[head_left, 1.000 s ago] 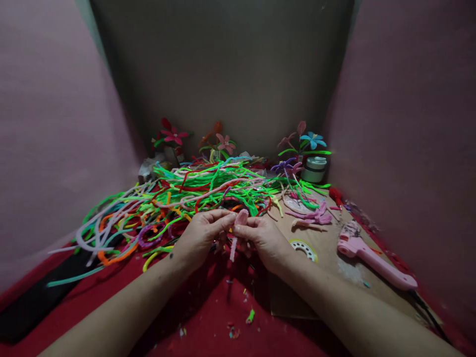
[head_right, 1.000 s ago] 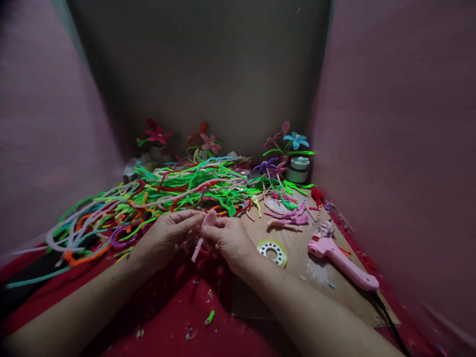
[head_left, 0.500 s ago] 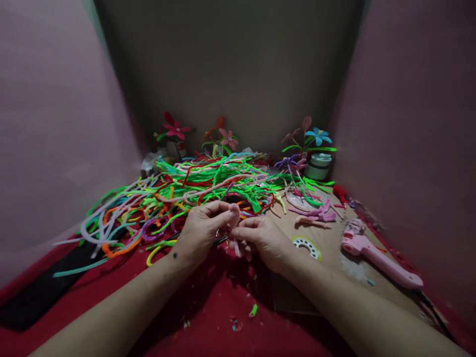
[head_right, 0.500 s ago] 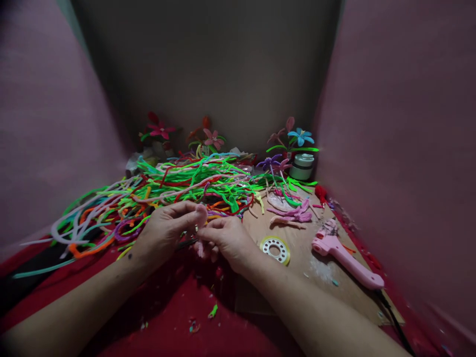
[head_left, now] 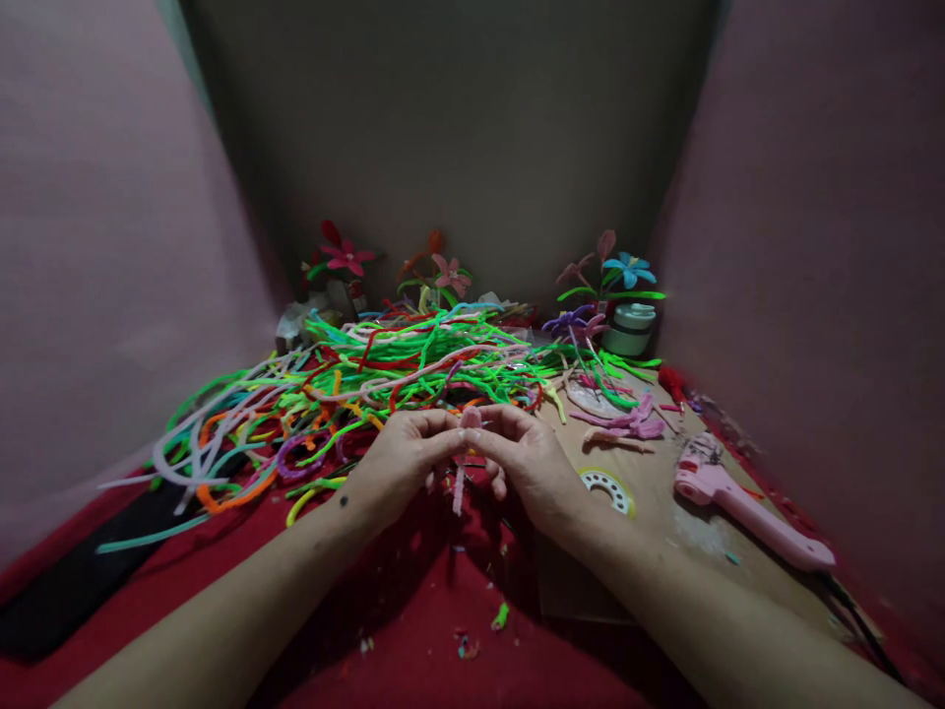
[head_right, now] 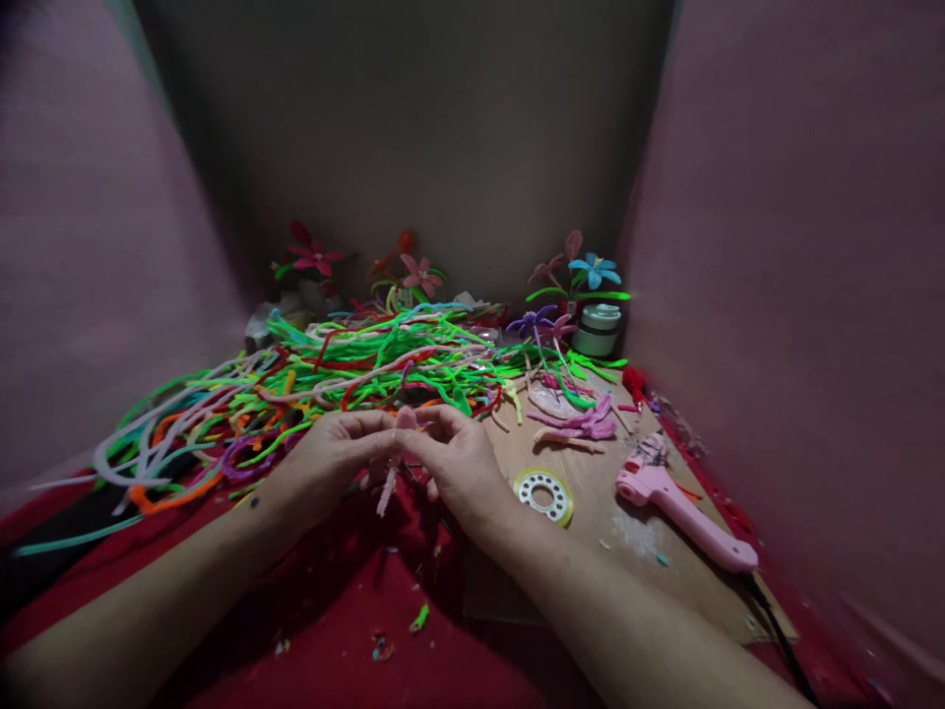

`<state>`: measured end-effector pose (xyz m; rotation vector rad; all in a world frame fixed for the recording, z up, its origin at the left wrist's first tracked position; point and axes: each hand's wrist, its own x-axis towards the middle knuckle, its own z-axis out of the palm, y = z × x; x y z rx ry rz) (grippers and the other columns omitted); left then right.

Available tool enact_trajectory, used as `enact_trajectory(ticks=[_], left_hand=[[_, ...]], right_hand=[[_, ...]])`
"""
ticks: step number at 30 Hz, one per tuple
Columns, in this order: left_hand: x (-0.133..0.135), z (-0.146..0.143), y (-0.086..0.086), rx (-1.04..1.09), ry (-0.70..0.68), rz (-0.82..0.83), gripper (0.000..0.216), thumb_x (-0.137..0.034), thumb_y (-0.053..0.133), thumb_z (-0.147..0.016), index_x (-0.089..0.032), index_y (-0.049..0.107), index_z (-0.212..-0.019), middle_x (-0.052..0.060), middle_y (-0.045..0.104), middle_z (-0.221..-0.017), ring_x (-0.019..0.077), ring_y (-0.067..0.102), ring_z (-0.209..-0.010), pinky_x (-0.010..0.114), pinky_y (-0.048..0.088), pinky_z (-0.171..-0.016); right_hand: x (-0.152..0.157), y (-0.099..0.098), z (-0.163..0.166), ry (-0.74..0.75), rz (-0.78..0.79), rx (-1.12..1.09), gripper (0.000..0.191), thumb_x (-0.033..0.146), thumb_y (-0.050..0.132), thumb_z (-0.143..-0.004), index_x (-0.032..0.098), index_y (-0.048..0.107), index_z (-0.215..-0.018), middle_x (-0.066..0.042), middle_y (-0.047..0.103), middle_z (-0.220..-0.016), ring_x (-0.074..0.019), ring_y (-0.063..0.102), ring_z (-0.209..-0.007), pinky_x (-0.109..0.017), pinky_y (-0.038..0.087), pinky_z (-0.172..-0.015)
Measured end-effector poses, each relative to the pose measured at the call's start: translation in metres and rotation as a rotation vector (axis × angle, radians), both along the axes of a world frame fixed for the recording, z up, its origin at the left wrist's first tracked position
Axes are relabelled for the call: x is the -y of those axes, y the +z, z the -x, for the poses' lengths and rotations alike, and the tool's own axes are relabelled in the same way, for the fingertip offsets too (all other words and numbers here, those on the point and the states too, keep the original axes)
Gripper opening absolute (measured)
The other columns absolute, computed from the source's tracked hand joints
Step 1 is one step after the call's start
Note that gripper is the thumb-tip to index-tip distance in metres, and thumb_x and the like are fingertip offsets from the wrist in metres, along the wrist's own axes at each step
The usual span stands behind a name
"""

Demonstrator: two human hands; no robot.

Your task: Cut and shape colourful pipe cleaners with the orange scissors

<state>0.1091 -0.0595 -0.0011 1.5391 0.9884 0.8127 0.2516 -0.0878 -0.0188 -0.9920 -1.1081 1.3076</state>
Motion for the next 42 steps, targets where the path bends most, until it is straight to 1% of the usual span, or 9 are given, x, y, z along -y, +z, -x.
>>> enact_trajectory(ticks=[3, 9, 15, 19, 22, 25, 31, 36, 42], left_hand=[[-0.0005, -0.0004, -0.0020, -0.030, -0.059, 0.048, 0.027, -0.038, 0.062, -0.072, -0.013, 0.058, -0.064, -0.004, 0.048, -0.050, 0.0055, 0.036, -0.042, 0.020, 0.025, -0.042], [-0.0022, -0.0010, -0.0082, -0.005, -0.187, 0.156, 0.028, -0.038, 0.059, -0.075, -0.013, 0.058, -0.062, -0.003, 0.047, -0.047, 0.0036, 0.030, -0.036, 0.020, 0.019, -0.038], [0.0002, -0.0051, -0.0047, -0.007, -0.171, 0.209, 0.020, -0.027, 0.056, -0.073, -0.014, 0.056, -0.058, -0.001, 0.051, -0.042, 0.0045, 0.031, -0.032, 0.021, 0.018, -0.036], [0.0011, -0.0047, -0.0033, 0.000, -0.128, 0.281, 0.017, -0.024, 0.058, -0.068, -0.014, 0.056, -0.054, -0.002, 0.049, -0.040, 0.0042, 0.030, -0.031, 0.021, 0.014, -0.035], [0.0012, -0.0037, -0.0030, 0.029, -0.132, 0.358, 0.018, -0.024, 0.058, -0.067, -0.014, 0.055, -0.052, -0.003, 0.045, -0.038, 0.0041, 0.028, -0.030, 0.021, 0.013, -0.035], [0.0004, -0.0030, -0.0043, 0.039, -0.121, 0.371, 0.019, -0.025, 0.059, -0.067, -0.014, 0.054, -0.052, -0.003, 0.044, -0.038, 0.0041, 0.027, -0.031, 0.021, 0.013, -0.035], [-0.0030, -0.0005, -0.0093, 0.054, -0.160, 0.331, 0.022, -0.032, 0.059, -0.071, -0.013, 0.060, -0.060, 0.001, 0.055, -0.049, 0.0039, 0.032, -0.034, 0.020, 0.016, -0.036], [-0.0026, -0.0001, -0.0069, 0.027, -0.194, 0.359, 0.020, -0.031, 0.063, -0.069, -0.012, 0.061, -0.062, -0.001, 0.052, -0.047, 0.0033, 0.030, -0.033, 0.019, 0.015, -0.034], [-0.0019, -0.0005, -0.0033, 0.043, -0.188, 0.427, 0.019, -0.030, 0.066, -0.066, -0.012, 0.060, -0.066, 0.001, 0.060, -0.056, 0.0020, 0.034, -0.033, 0.016, 0.016, -0.032]], right_hand=[[-0.0029, -0.0011, -0.0024, -0.067, -0.061, 0.069, 0.024, 0.036, 0.064, -0.070, 0.015, 0.066, -0.079, 0.000, 0.060, -0.068, -0.0059, 0.043, -0.045, -0.020, 0.032, -0.039], [-0.0068, -0.0033, -0.0065, -0.177, -0.115, 0.095, 0.017, 0.031, 0.062, -0.071, 0.015, 0.068, -0.071, 0.001, 0.057, -0.059, -0.0094, 0.046, -0.052, -0.023, 0.036, -0.050], [-0.0062, -0.0026, -0.0054, -0.126, -0.115, 0.017, 0.016, 0.029, 0.064, -0.068, 0.015, 0.067, -0.074, -0.001, 0.061, -0.064, -0.0096, 0.048, -0.054, -0.022, 0.037, -0.048], [-0.0059, -0.0032, -0.0051, -0.120, -0.113, 0.065, 0.015, 0.028, 0.061, -0.069, 0.014, 0.068, -0.067, 0.000, 0.058, -0.057, -0.0091, 0.046, -0.052, -0.021, 0.035, -0.046], [-0.0056, -0.0029, -0.0051, -0.128, -0.115, 0.061, 0.015, 0.027, 0.061, -0.070, 0.015, 0.068, -0.067, 0.002, 0.054, -0.052, -0.0083, 0.043, -0.048, -0.021, 0.033, -0.045], [-0.0058, -0.0026, -0.0053, -0.107, -0.106, 0.042, 0.016, 0.029, 0.062, -0.069, 0.015, 0.067, -0.067, 0.002, 0.054, -0.053, -0.0076, 0.042, -0.048, -0.021, 0.033, -0.046], [-0.0060, 0.0008, -0.0061, -0.112, -0.135, 0.003, 0.016, 0.028, 0.061, -0.070, 0.014, 0.064, -0.062, 0.001, 0.056, -0.058, -0.0080, 0.044, -0.051, -0.021, 0.034, -0.048], [-0.0072, 0.0022, -0.0070, -0.150, -0.101, -0.067, 0.017, 0.030, 0.062, -0.068, 0.015, 0.061, -0.060, 0.003, 0.053, -0.053, -0.0077, 0.040, -0.048, -0.021, 0.033, -0.046], [-0.0105, -0.0024, -0.0086, -0.168, -0.191, -0.112, 0.012, 0.025, 0.060, -0.072, 0.016, 0.064, -0.065, 0.002, 0.057, -0.058, -0.0076, 0.043, -0.050, -0.021, 0.033, -0.048]])
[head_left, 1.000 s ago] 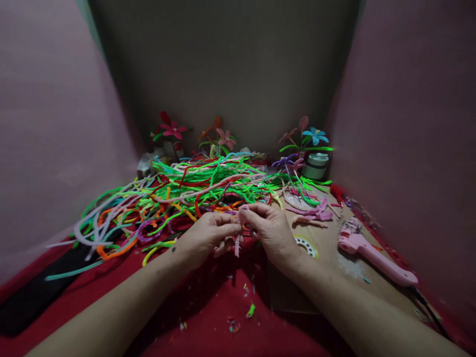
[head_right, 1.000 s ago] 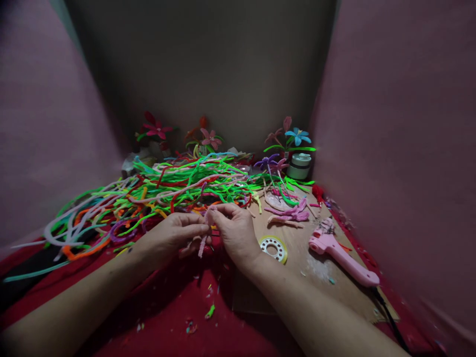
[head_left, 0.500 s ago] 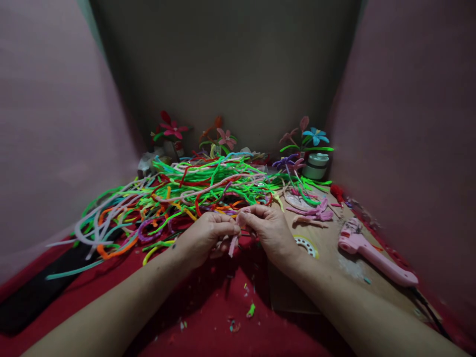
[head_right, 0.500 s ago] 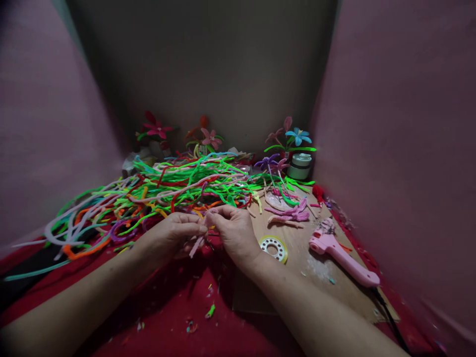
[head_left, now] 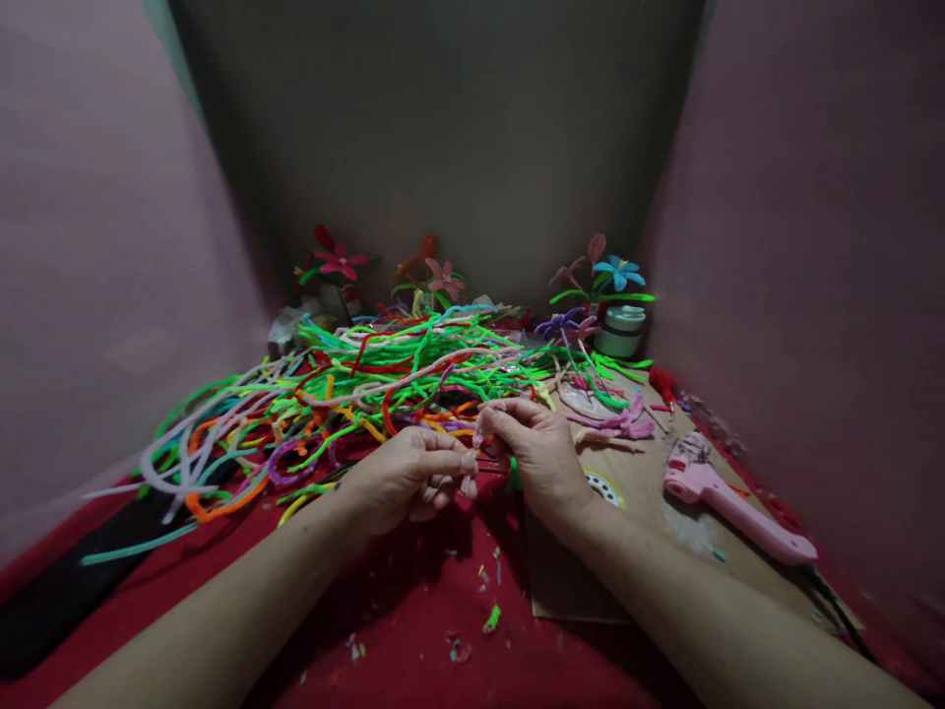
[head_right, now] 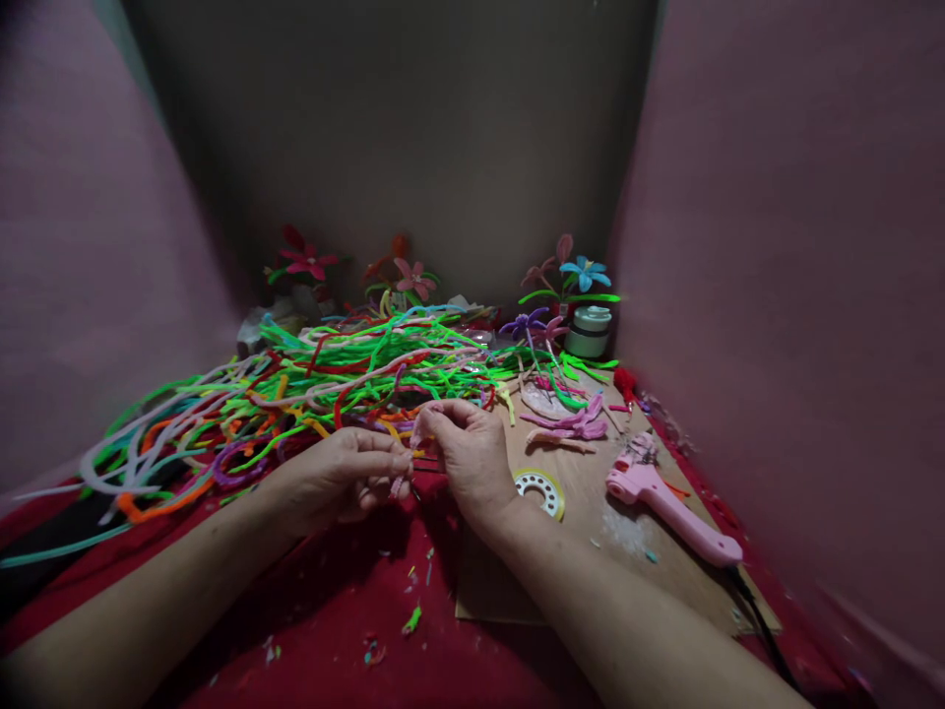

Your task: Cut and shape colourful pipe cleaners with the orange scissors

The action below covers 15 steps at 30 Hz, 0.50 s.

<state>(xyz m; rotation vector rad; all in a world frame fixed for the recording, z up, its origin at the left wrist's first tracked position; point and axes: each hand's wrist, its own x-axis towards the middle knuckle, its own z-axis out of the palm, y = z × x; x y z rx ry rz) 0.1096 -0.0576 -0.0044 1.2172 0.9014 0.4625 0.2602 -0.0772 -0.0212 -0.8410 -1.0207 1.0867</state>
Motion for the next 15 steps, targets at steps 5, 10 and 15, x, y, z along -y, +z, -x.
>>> enact_trajectory(ticks=[5, 10, 15], left_hand=[[-0.001, 0.001, -0.001, 0.045, -0.005, 0.060, 0.020, -0.030, 0.066, -0.068, -0.014, 0.055, -0.068, 0.003, 0.063, -0.061, 0.0023, 0.038, -0.033, 0.014, 0.015, -0.030], [-0.004, 0.002, -0.002, 0.126, 0.080, 0.024, 0.020, -0.030, 0.065, -0.071, -0.014, 0.052, -0.067, -0.003, 0.055, -0.053, 0.0007, 0.035, -0.032, 0.013, 0.017, -0.030], [-0.014, 0.004, -0.004, 0.184, 0.189, -0.045, 0.017, -0.030, 0.063, -0.073, -0.015, 0.055, -0.074, -0.005, 0.051, -0.051, 0.0011, 0.033, -0.031, 0.013, 0.019, -0.028]], right_hand=[[-0.002, -0.001, -0.002, -0.018, -0.008, -0.010, 0.013, 0.026, 0.059, -0.073, 0.016, 0.062, -0.066, 0.001, 0.059, -0.061, -0.0080, 0.044, -0.049, -0.021, 0.033, -0.046], [-0.002, 0.000, 0.000, -0.010, 0.101, -0.006, 0.022, 0.034, 0.067, -0.066, 0.017, 0.057, -0.075, 0.004, 0.056, -0.061, -0.0062, 0.040, -0.042, -0.021, 0.030, -0.039], [0.007, -0.005, 0.009, 0.131, 0.156, 0.184, 0.027, 0.043, 0.059, -0.074, 0.018, 0.052, -0.067, 0.005, 0.049, -0.051, -0.0063, 0.039, -0.039, -0.020, 0.028, -0.038]])
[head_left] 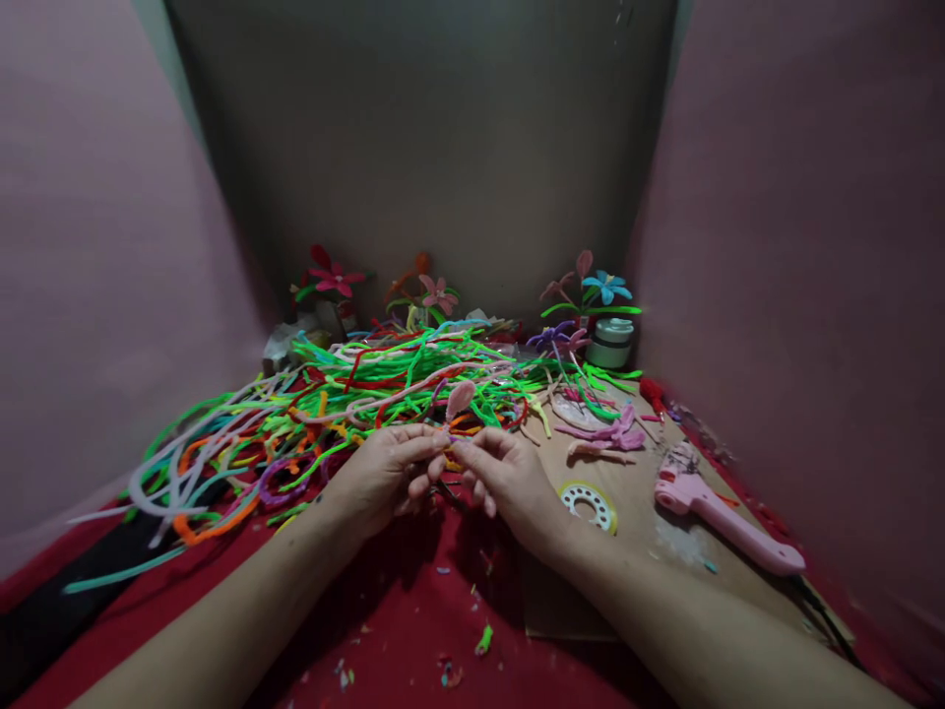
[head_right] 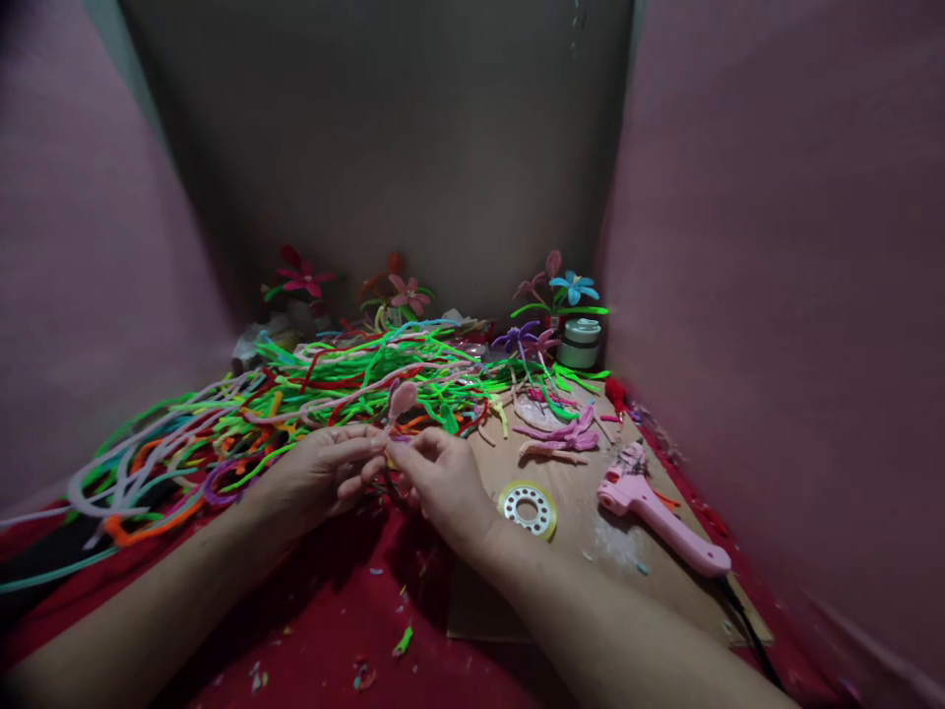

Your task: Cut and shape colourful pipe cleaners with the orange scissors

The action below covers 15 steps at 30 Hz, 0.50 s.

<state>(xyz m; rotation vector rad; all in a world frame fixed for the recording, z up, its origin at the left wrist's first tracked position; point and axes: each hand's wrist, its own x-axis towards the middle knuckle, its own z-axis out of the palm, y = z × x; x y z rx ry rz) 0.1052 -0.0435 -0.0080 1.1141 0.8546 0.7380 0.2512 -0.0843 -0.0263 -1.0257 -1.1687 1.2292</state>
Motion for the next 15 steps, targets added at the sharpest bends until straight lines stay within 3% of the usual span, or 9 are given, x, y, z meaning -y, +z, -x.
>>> enact_trajectory(ticks=[3, 6, 11, 15], left_hand=[[-0.006, 0.002, -0.003, 0.022, 0.001, -0.023, 0.017, -0.029, 0.063, -0.073, -0.014, 0.055, -0.071, -0.005, 0.050, -0.049, 0.0014, 0.031, -0.031, 0.014, 0.020, -0.028], [-0.009, 0.004, -0.007, 0.002, -0.013, -0.045, 0.020, -0.031, 0.062, -0.074, -0.014, 0.054, -0.068, -0.005, 0.048, -0.049, 0.0007, 0.028, -0.030, 0.014, 0.019, -0.028], [-0.007, 0.003, -0.005, -0.090, 0.000, -0.040, 0.024, -0.035, 0.062, -0.074, -0.014, 0.052, -0.067, -0.005, 0.049, -0.050, 0.0009, 0.028, -0.031, 0.014, 0.016, -0.029], [0.000, -0.013, 0.016, -0.229, -0.048, -0.099, 0.024, -0.037, 0.062, -0.073, -0.015, 0.053, -0.069, -0.005, 0.050, -0.049, 0.0018, 0.031, -0.031, 0.014, 0.017, -0.030]], right_hand=[[0.008, -0.005, 0.004, 0.097, -0.274, 0.254, 0.028, 0.036, 0.057, -0.077, 0.016, 0.052, -0.058, 0.003, 0.050, -0.054, -0.0069, 0.042, -0.048, -0.020, 0.034, -0.048], [0.016, -0.009, 0.007, 0.180, -0.473, 0.510, 0.028, 0.030, 0.059, -0.074, 0.015, 0.050, -0.052, 0.004, 0.045, -0.050, -0.0064, 0.039, -0.047, -0.020, 0.030, -0.047], [0.022, -0.016, 0.013, 0.280, -0.624, 0.762, 0.031, 0.032, 0.059, -0.075, 0.015, 0.049, -0.050, 0.005, 0.042, -0.045, -0.0058, 0.035, -0.043, -0.020, 0.025, -0.044], [0.022, -0.019, 0.017, 0.322, -0.678, 0.886, 0.031, 0.035, 0.057, -0.076, 0.016, 0.051, -0.052, 0.003, 0.049, -0.047, -0.0075, 0.040, -0.046, -0.020, 0.027, -0.045]])
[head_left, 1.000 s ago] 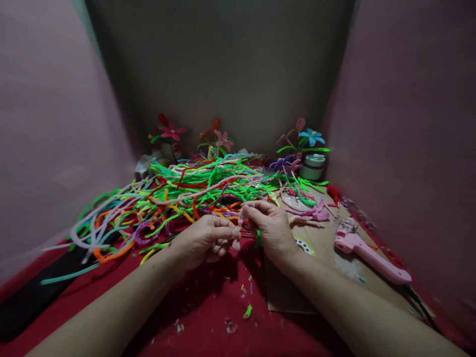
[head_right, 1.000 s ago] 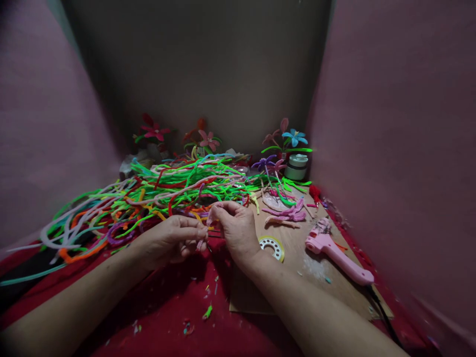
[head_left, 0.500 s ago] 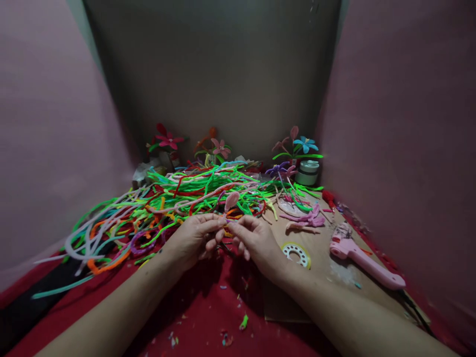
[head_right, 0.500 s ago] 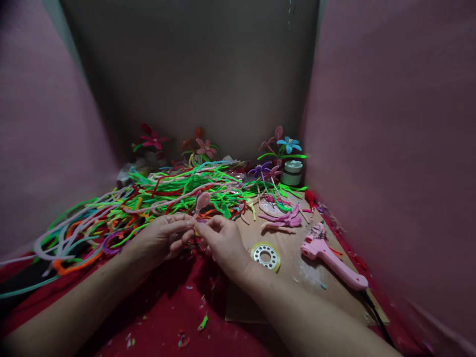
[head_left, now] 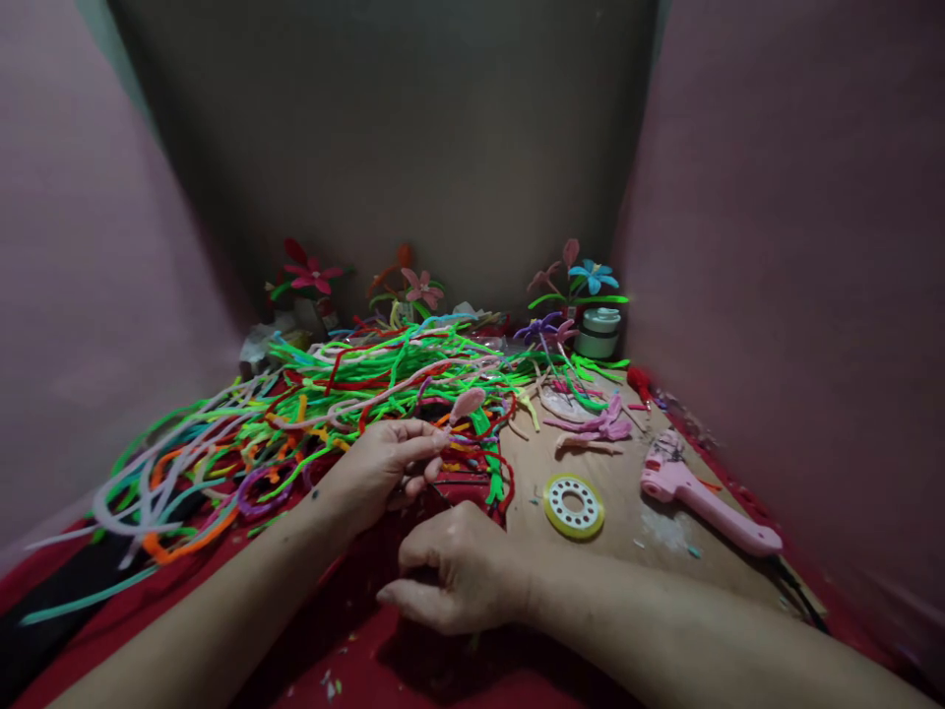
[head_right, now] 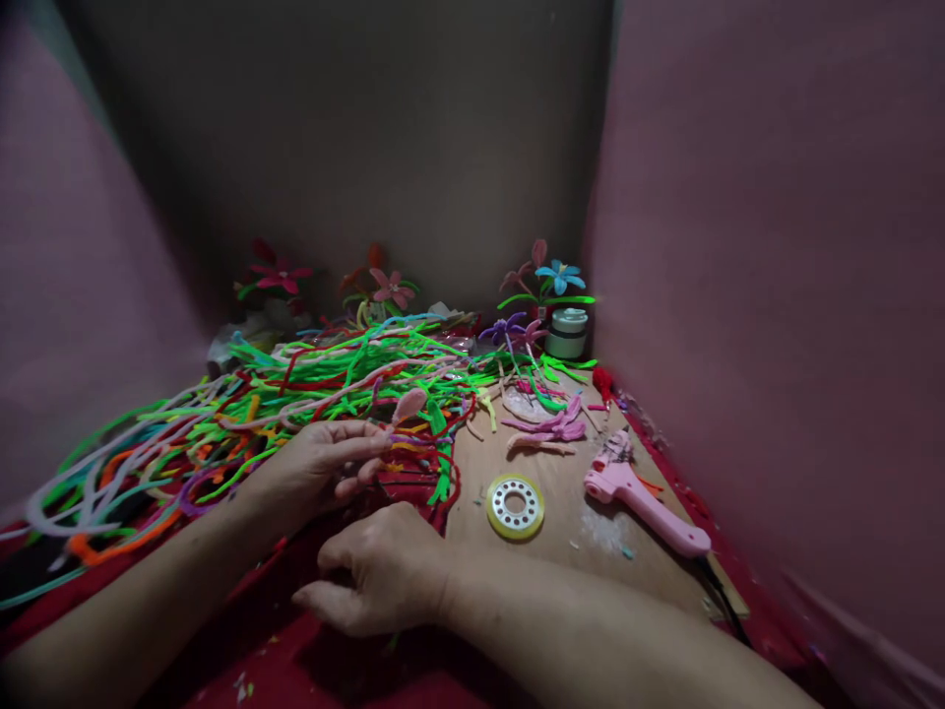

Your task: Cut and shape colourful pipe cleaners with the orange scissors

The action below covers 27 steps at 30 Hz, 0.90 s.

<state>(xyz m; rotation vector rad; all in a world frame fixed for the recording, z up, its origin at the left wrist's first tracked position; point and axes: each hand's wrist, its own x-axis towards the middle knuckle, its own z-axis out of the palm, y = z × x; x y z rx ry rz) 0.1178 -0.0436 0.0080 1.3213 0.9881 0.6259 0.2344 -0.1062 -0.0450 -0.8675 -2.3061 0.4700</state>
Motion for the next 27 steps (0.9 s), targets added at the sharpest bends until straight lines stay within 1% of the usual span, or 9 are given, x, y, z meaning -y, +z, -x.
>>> enact_trajectory(ticks=[4, 6, 8, 10, 12, 14, 20, 24, 27], left_hand=[[0.004, -0.037, 0.029, -0.206, -0.112, -0.168, 0.026, -0.037, 0.060, -0.074, -0.015, 0.053, -0.064, -0.004, 0.050, -0.044, 0.0027, 0.032, -0.031, 0.015, 0.019, -0.031], [-0.001, -0.059, 0.034, -0.243, -0.167, -0.204, 0.026, -0.035, 0.058, -0.074, -0.015, 0.051, -0.059, -0.004, 0.049, -0.041, 0.0035, 0.033, -0.030, 0.016, 0.020, -0.031], [-0.010, -0.081, 0.030, -0.265, -0.223, -0.218, 0.026, -0.033, 0.056, -0.075, -0.015, 0.050, -0.057, -0.004, 0.049, -0.040, 0.0044, 0.033, -0.028, 0.018, 0.019, -0.029], [-0.023, -0.100, 0.021, -0.301, -0.273, -0.222, 0.027, -0.031, 0.053, -0.075, -0.015, 0.051, -0.054, -0.003, 0.048, -0.039, 0.0045, 0.031, -0.026, 0.019, 0.017, -0.029], [-0.034, -0.114, 0.013, -0.327, -0.314, -0.226, 0.027, -0.028, 0.052, -0.075, -0.015, 0.050, -0.051, -0.003, 0.049, -0.038, 0.0049, 0.034, -0.027, 0.019, 0.018, -0.029], [-0.042, -0.125, 0.009, -0.341, -0.336, -0.228, 0.027, -0.026, 0.053, -0.074, -0.014, 0.050, -0.050, -0.002, 0.050, -0.039, 0.0054, 0.037, -0.028, 0.019, 0.020, -0.030], [-0.051, -0.147, 0.004, -0.392, -0.355, -0.235, 0.029, -0.027, 0.051, -0.075, -0.014, 0.050, -0.049, -0.003, 0.044, -0.034, 0.0063, 0.036, -0.028, 0.019, 0.021, -0.031], [-0.058, -0.156, -0.006, -0.445, -0.369, -0.266, 0.025, -0.028, 0.051, -0.074, -0.015, 0.049, -0.053, -0.003, 0.049, -0.041, 0.0061, 0.039, -0.031, 0.018, 0.025, -0.033], [-0.060, -0.159, -0.011, -0.508, -0.403, -0.319, 0.025, -0.032, 0.051, -0.073, -0.015, 0.053, -0.055, -0.003, 0.049, -0.042, 0.0065, 0.039, -0.032, 0.019, 0.027, -0.034]], right_hand=[[-0.001, 0.002, 0.000, 0.021, -0.011, 0.098, 0.025, 0.032, 0.052, -0.078, 0.017, 0.057, -0.058, 0.001, 0.058, -0.054, -0.0088, 0.046, -0.049, -0.020, 0.028, -0.045], [-0.001, 0.003, 0.000, 0.039, 0.004, 0.136, 0.024, 0.032, 0.050, -0.079, 0.017, 0.060, -0.062, 0.000, 0.062, -0.058, -0.0092, 0.048, -0.050, -0.020, 0.029, -0.045], [-0.001, 0.003, 0.000, 0.059, 0.033, 0.169, 0.027, 0.036, 0.048, -0.080, 0.018, 0.062, -0.066, 0.000, 0.063, -0.059, -0.0097, 0.048, -0.050, -0.021, 0.029, -0.044], [-0.001, 0.003, 0.001, 0.080, 0.057, 0.192, 0.030, 0.041, 0.047, -0.081, 0.019, 0.065, -0.071, 0.001, 0.064, -0.059, -0.0105, 0.049, -0.050, -0.022, 0.029, -0.044], [-0.002, 0.003, 0.001, 0.085, 0.070, 0.208, 0.031, 0.044, 0.046, -0.081, 0.021, 0.066, -0.076, 0.001, 0.065, -0.061, -0.0114, 0.051, -0.051, -0.023, 0.029, -0.044], [-0.002, 0.003, 0.002, 0.080, 0.079, 0.222, 0.031, 0.045, 0.046, -0.081, 0.022, 0.068, -0.079, 0.001, 0.067, -0.065, -0.0121, 0.053, -0.054, -0.025, 0.028, -0.044], [-0.003, 0.006, 0.000, 0.088, 0.091, 0.245, 0.028, 0.039, 0.046, -0.081, 0.023, 0.068, -0.088, 0.002, 0.070, -0.076, -0.0134, 0.059, -0.065, -0.025, 0.030, -0.046], [-0.004, 0.004, 0.000, 0.076, 0.074, 0.239, 0.029, 0.040, 0.045, -0.081, 0.024, 0.068, -0.090, 0.003, 0.071, -0.082, -0.0141, 0.061, -0.069, -0.026, 0.031, -0.046], [-0.004, 0.002, 0.001, 0.063, 0.046, 0.240, 0.031, 0.040, 0.045, -0.081, 0.023, 0.068, -0.090, 0.003, 0.071, -0.084, -0.0149, 0.062, -0.073, -0.027, 0.032, -0.047]])
